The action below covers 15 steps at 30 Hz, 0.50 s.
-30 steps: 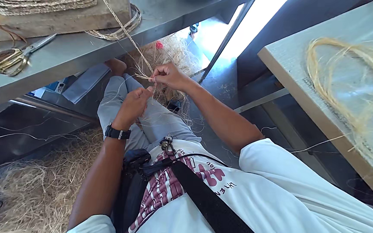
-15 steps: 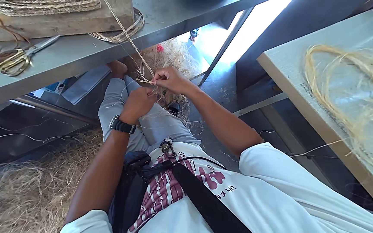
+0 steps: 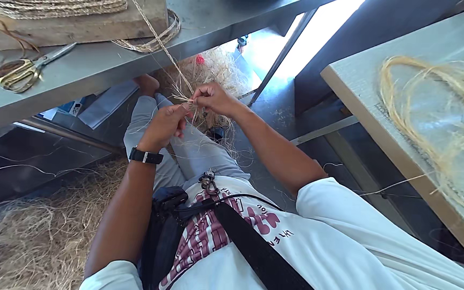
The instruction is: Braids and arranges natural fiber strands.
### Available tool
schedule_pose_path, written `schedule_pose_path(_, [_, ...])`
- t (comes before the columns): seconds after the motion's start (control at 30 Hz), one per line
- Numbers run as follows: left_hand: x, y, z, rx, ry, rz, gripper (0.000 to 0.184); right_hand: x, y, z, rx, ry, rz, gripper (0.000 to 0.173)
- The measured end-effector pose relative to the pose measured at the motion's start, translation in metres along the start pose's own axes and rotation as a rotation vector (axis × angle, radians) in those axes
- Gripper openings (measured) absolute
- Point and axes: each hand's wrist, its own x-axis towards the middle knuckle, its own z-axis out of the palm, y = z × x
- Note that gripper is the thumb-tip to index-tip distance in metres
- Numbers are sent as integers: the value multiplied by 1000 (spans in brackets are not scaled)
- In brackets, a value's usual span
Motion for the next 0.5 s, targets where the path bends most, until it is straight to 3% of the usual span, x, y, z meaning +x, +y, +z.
schedule_pose_path(0.17, [-5, -4, 2, -97, -105, -56, 30, -2, -6, 1, -63, 24, 42, 15])
schedule_pose_path(0.33, [-10, -6, -3, -26, -248, -110, 22, -1, -7, 0, -117, 10, 37, 15])
schedule_pose_path(0.5, [-6, -7, -7, 156, -121, 42, 15, -1, -2, -1, -52, -11, 27, 14])
